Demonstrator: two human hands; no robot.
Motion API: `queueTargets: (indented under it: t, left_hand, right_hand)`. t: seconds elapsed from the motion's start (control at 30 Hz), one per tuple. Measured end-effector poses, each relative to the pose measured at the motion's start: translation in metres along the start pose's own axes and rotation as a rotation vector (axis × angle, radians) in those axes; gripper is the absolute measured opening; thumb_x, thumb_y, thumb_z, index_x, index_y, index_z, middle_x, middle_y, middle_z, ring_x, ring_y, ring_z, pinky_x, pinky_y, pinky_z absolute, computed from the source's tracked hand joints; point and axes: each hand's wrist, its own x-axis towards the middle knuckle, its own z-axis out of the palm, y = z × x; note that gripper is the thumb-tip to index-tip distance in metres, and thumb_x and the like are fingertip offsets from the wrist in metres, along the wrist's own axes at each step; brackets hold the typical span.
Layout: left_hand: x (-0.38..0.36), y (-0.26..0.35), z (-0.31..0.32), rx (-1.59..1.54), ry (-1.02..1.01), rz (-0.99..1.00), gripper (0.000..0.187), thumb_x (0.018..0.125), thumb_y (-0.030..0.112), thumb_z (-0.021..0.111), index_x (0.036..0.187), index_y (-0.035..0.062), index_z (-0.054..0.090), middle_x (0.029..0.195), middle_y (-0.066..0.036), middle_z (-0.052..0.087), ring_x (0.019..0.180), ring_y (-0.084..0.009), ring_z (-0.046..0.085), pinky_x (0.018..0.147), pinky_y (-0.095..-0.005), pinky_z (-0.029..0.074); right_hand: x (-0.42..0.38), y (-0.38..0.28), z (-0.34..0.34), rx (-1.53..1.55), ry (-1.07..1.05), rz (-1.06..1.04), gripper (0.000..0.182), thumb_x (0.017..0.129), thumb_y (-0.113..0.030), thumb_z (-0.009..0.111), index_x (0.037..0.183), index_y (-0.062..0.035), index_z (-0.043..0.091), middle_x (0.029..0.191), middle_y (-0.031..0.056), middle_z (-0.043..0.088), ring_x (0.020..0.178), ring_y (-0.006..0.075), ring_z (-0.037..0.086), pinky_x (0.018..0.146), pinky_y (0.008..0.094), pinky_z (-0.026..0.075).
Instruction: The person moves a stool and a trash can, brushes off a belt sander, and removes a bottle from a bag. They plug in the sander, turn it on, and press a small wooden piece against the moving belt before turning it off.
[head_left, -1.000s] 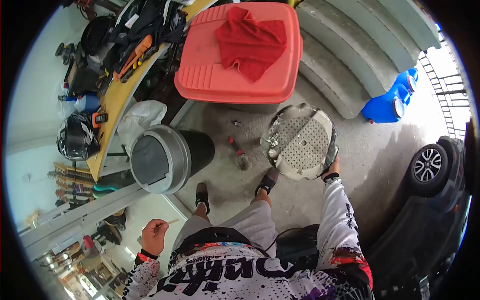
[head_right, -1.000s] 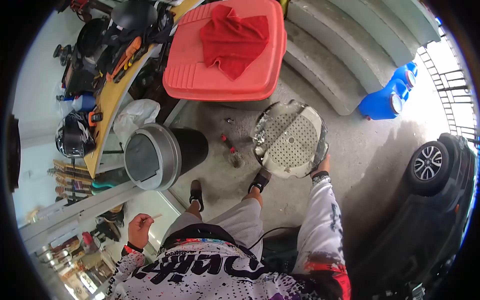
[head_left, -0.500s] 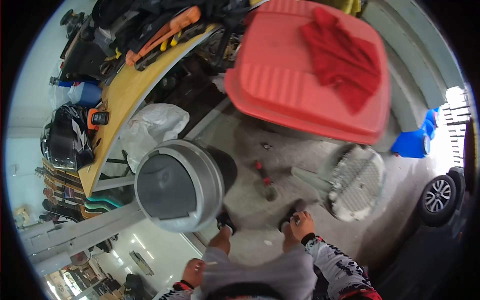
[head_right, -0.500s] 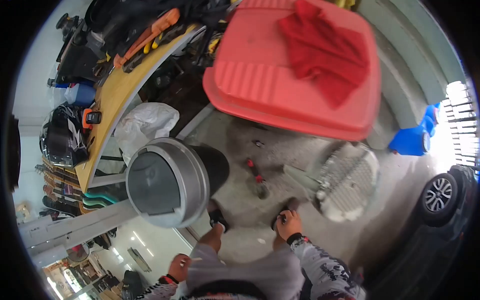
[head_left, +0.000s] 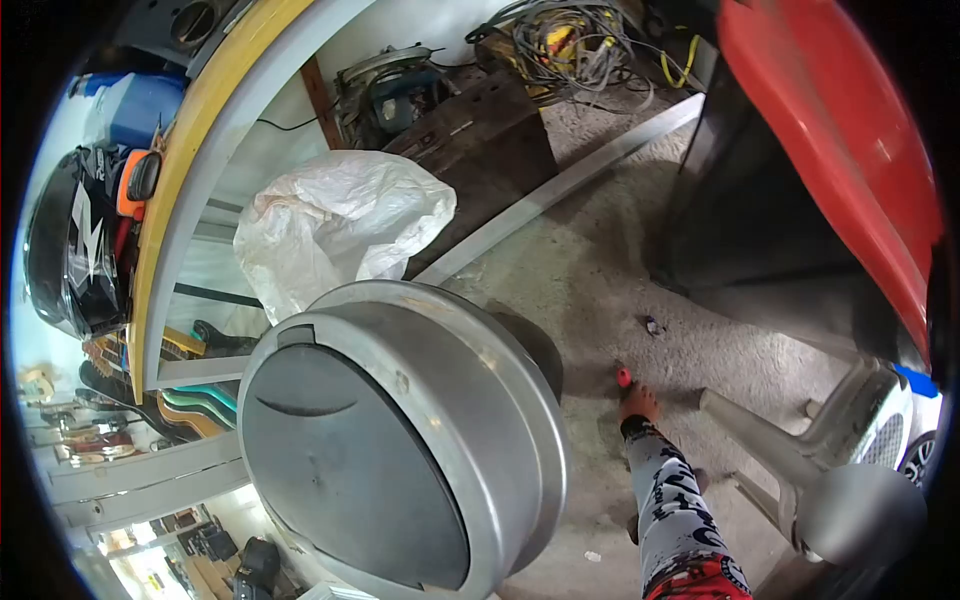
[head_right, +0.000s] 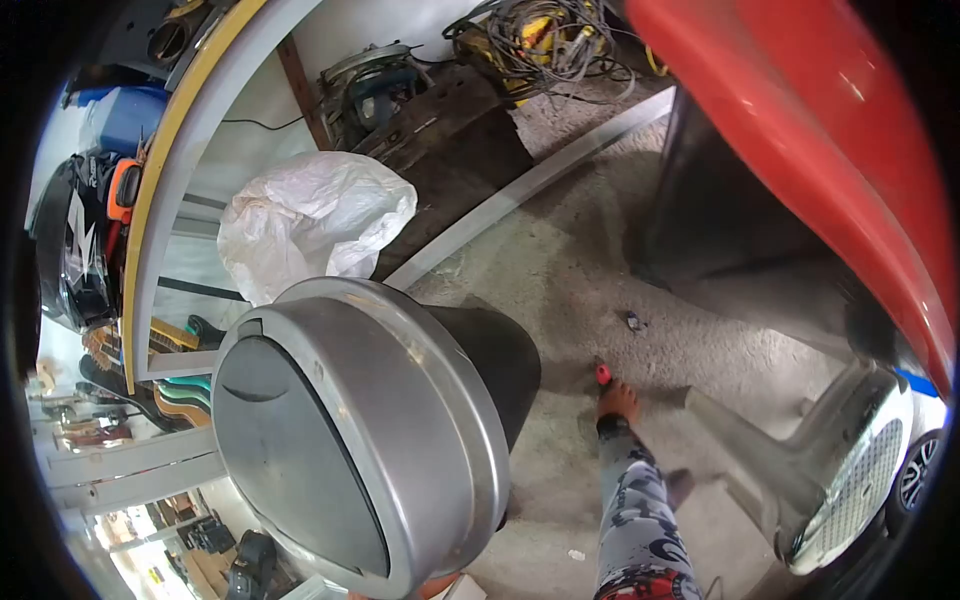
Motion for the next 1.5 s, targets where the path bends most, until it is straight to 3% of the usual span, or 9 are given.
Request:
queueTargets:
  t: [0.17,0.43,0.57,0.63,0.77,0.97,1.07,1.3,1.5]
  left_hand:
    - [-0.003,0.001,0.002,-0.091,-0.017,-0.073,0.029,0.088,0.017,0.063,0.116,0.0118,0.069,0.122,-0.02,0.06,0.109,-0.0427,0.056,0.094,-0.0523,0.047]
    - [0.01,0.023,-0.002,-0.272,-0.055,0.133,0.024,0.09,0.017,0.059,0.111,0.0143,0.07,0.115,-0.015,0.064,0.107,-0.041,0.056,0.092,-0.0513,0.047]
    - [0.018,0.016,-0.002,-0.215,-0.021,0.203,0.012,0.086,0.021,0.067,0.09,0.0102,0.066,0.1,-0.007,0.063,0.094,-0.0334,0.061,0.083,-0.0469,0.05]
    - [0.016,0.014,-0.002,-0.27,-0.034,0.168,0.014,0.087,0.023,0.066,0.09,0.0101,0.066,0.1,-0.006,0.064,0.093,-0.0324,0.061,0.082,-0.0471,0.051]
    - [0.021,0.0,-0.01,-0.318,0.004,0.18,0.014,0.085,0.021,0.068,0.086,0.0068,0.067,0.093,-0.01,0.066,0.089,-0.0344,0.063,0.079,-0.047,0.052]
    - [0.003,-0.019,0.001,-0.405,0.002,0.089,0.017,0.092,0.018,0.059,0.104,0.0108,0.069,0.11,-0.013,0.064,0.102,-0.0366,0.057,0.09,-0.0497,0.047]
    - [0.009,-0.029,-0.004,-0.465,0.01,0.1,0.017,0.092,0.017,0.059,0.106,0.011,0.068,0.11,-0.013,0.064,0.104,-0.0371,0.056,0.092,-0.0493,0.046]
    - [0.011,-0.034,0.0,-0.381,0.001,0.127,0.022,0.095,0.022,0.055,0.111,0.0139,0.068,0.108,-0.012,0.066,0.104,-0.0392,0.055,0.091,-0.0517,0.045]
    - [0.006,-0.041,0.015,-0.333,-0.128,0.094,0.025,0.095,0.023,0.053,0.112,0.013,0.068,0.108,-0.014,0.066,0.103,-0.0411,0.055,0.091,-0.0581,0.043]
  right_hand:
    - [-0.007,0.014,0.017,0.1,0.145,-0.076,0.045,0.087,-0.032,0.065,0.12,-0.0055,0.051,0.113,0.0143,0.057,0.105,0.0329,0.061,0.084,0.045,0.052]
    - [-0.144,-0.048,-0.282,0.73,0.672,-0.576,0.04,0.081,-0.016,0.075,0.113,-0.0006,0.057,0.105,0.0138,0.062,0.098,0.0294,0.063,0.087,0.0369,0.05]
    - [-0.17,-0.15,-0.408,1.351,0.62,-0.733,0.034,0.084,-0.015,0.076,0.109,-0.0006,0.059,0.105,0.0096,0.065,0.098,0.017,0.063,0.087,0.029,0.048]
    - [-0.145,-0.185,-0.436,1.374,0.608,-0.544,0.033,0.089,-0.018,0.074,0.111,0.0018,0.058,0.108,0.0115,0.066,0.099,0.0165,0.063,0.091,0.0286,0.05]
    - [-0.099,-0.267,-0.484,2.031,-0.005,-0.582,0.028,0.096,-0.019,0.065,0.109,0.0051,0.059,0.104,0.0128,0.067,0.1,0.0221,0.066,0.097,0.035,0.054]
    - [0.003,-0.356,-0.452,1.98,-0.141,-0.556,0.029,0.091,-0.017,0.071,0.113,-0.0044,0.058,0.112,0.0117,0.064,0.098,0.0282,0.065,0.079,0.0402,0.061]
    - [0.03,-0.375,-0.433,1.771,-0.113,-0.072,0.049,0.089,-0.031,0.073,0.128,-0.0137,0.05,0.108,0.0092,0.055,0.09,0.0282,0.057,0.081,0.0442,0.06]
    - [0.038,-0.369,-0.43,1.539,-0.163,0.046,0.066,0.083,-0.043,0.079,0.131,-0.0099,0.048,0.128,0.011,0.05,0.111,0.0334,0.053,0.086,0.0492,0.054]
    - [0.057,-0.368,-0.432,1.451,-0.075,0.118,0.065,0.082,-0.039,0.08,0.127,-0.0044,0.05,0.121,0.012,0.055,0.104,0.0342,0.056,0.085,0.0501,0.053]
